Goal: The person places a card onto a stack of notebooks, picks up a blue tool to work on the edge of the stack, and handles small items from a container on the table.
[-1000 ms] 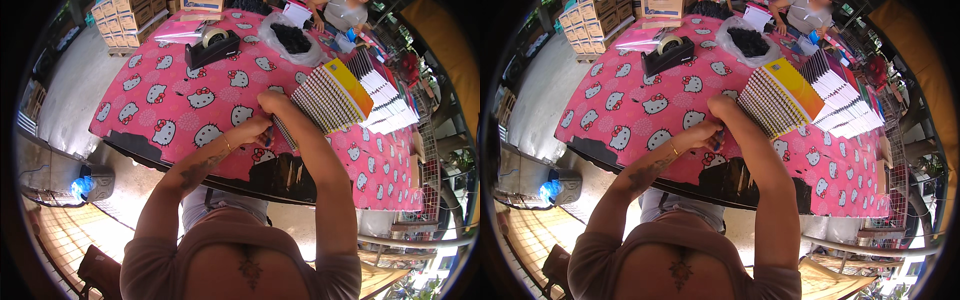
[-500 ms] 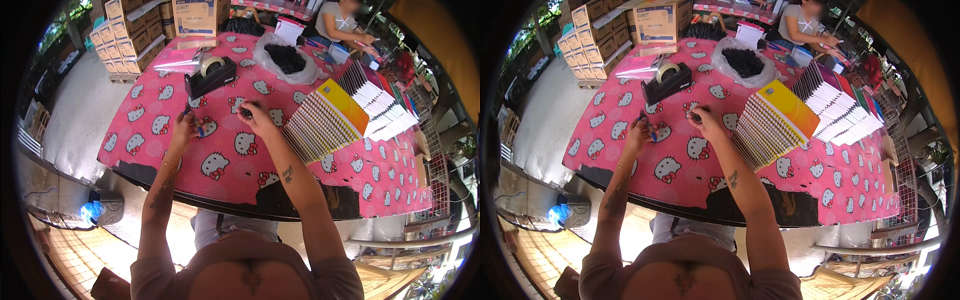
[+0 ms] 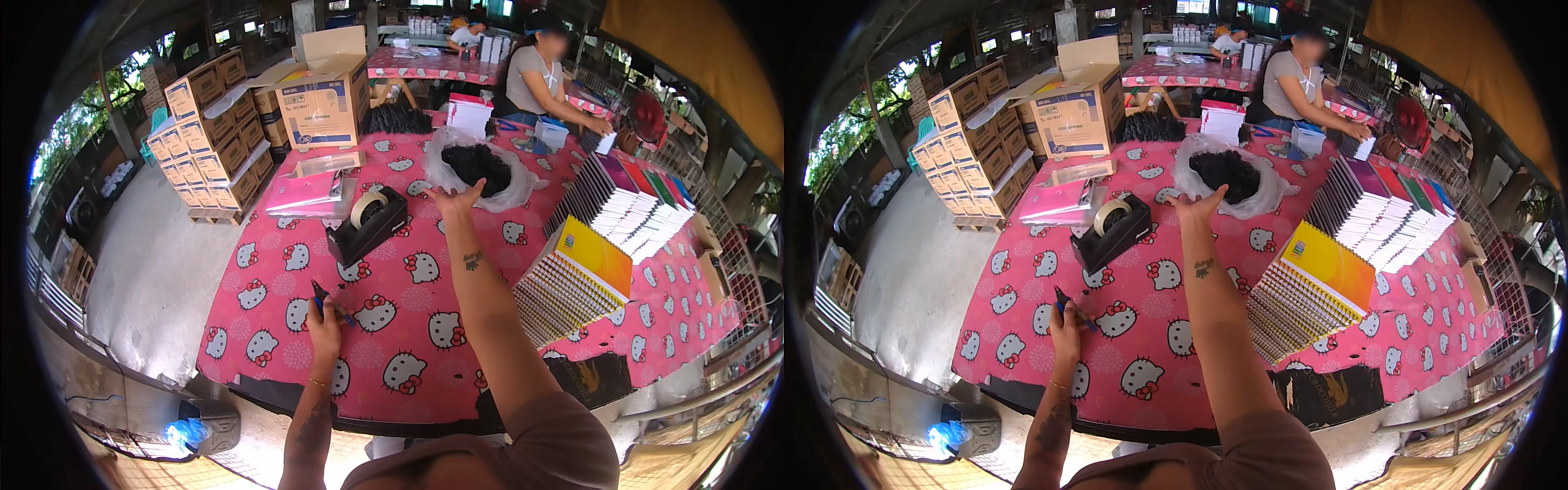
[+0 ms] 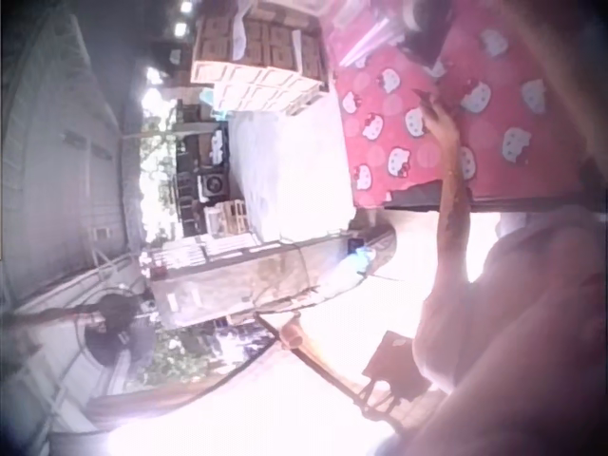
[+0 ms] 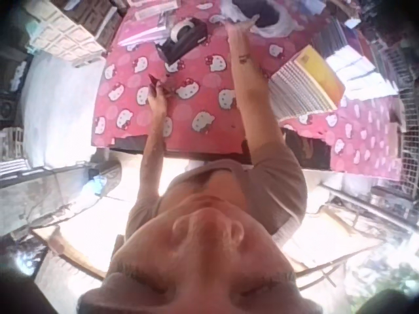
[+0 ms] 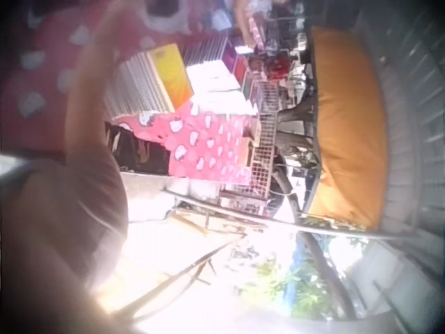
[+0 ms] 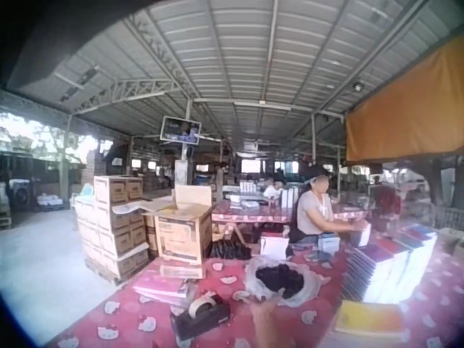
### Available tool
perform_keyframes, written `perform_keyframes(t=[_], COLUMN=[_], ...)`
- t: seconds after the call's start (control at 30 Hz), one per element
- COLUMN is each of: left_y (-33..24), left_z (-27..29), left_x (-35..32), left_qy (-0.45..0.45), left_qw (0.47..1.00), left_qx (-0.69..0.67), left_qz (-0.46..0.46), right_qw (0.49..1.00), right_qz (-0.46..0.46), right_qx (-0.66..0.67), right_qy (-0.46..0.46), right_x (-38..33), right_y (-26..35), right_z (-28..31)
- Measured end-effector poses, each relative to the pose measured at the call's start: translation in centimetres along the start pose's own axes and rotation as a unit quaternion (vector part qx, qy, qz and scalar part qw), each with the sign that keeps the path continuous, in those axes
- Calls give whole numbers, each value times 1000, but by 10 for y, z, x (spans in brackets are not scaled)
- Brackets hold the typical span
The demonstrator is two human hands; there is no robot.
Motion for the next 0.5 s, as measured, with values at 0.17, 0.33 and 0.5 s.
perform_keyframes(t=[0.17,0.33,0.5], left_y=[1,1,12], left_z=[-20,-2,0], left_x=[4,-1,7], left_qy=[18,-22,-10], left_qw=[999,999,994], left_qx=[33,-29,-101], left_qz=[-2,17,42], right_qw=[991,913,608], right_qz=[-22,7,97], right_qx=[-130,-399,-571], right_qy=[-21,81,544], right_x=[-36,-166,-393], right_y=[-36,-55,50], right_z=[66,60,-54])
Point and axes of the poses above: each hand's wrist, its own x-axis towards the middle knuckle, its own z-axis out of the back of the hand, y = z × x, the point moved 7 cm from there along x, towards the middle knuckle, and after that the axes turned 1 degree about z, right-handed, at the moved point
